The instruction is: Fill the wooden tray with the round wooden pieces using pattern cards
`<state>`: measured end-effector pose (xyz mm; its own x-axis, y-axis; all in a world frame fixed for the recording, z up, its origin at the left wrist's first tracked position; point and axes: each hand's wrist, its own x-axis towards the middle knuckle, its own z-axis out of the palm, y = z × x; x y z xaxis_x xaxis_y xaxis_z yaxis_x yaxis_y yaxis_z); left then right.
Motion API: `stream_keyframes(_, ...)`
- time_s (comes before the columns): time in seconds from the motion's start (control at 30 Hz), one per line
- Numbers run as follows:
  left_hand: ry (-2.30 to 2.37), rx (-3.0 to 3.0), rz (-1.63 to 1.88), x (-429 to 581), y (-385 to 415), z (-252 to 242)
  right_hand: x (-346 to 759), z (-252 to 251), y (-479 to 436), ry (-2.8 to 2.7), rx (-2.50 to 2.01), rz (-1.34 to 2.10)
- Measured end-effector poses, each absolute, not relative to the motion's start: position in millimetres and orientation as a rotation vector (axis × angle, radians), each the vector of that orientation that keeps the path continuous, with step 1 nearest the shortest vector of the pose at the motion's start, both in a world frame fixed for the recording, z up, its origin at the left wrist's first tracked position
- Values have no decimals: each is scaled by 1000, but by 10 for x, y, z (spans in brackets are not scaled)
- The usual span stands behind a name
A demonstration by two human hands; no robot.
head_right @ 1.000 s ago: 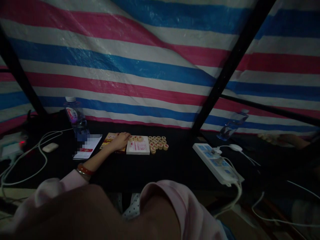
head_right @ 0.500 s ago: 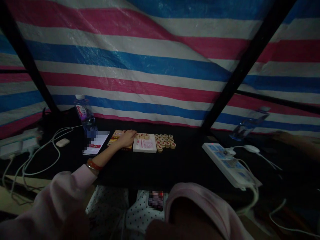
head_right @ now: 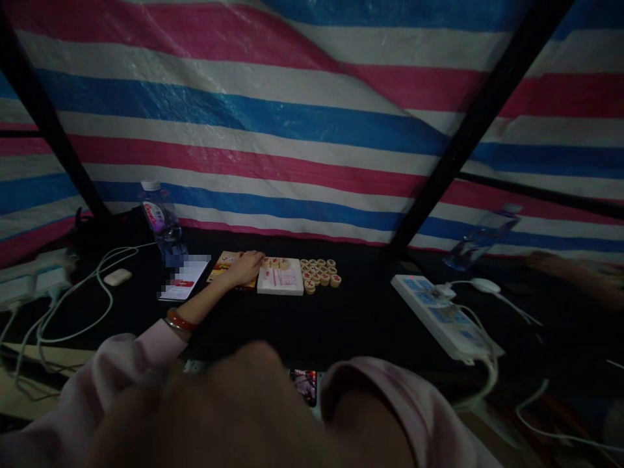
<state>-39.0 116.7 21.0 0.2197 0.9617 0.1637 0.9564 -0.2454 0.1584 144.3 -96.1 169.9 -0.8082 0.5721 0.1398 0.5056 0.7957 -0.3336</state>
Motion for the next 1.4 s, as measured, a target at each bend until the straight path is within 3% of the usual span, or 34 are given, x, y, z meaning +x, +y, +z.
stream_keyframes(0.13, 1910, 2444, 360, -385, 1148, 214, 1297, 1680, -222, -2792, -978, 121)
stream_keyframes(0.27, 1918, 2436, 382, -369, 1143, 216, 1389, 1225, 668, -2613, -1364, -19)
stream_keyframes(0.43, 1925, 2424, 382, -369, 1164, 208, 1560, 681, 1219, -2595, -1468, -85)
stream_keyframes(1.0, 1921, 2436, 397, -389, 1191, 172, 1423, 378, 1309, -2472, -1435, -79)
stream_keyframes(1.4, 1908, 2432, 410, -391, 1203, 161, 1961, 739, 1194, -2213, -1302, -6)
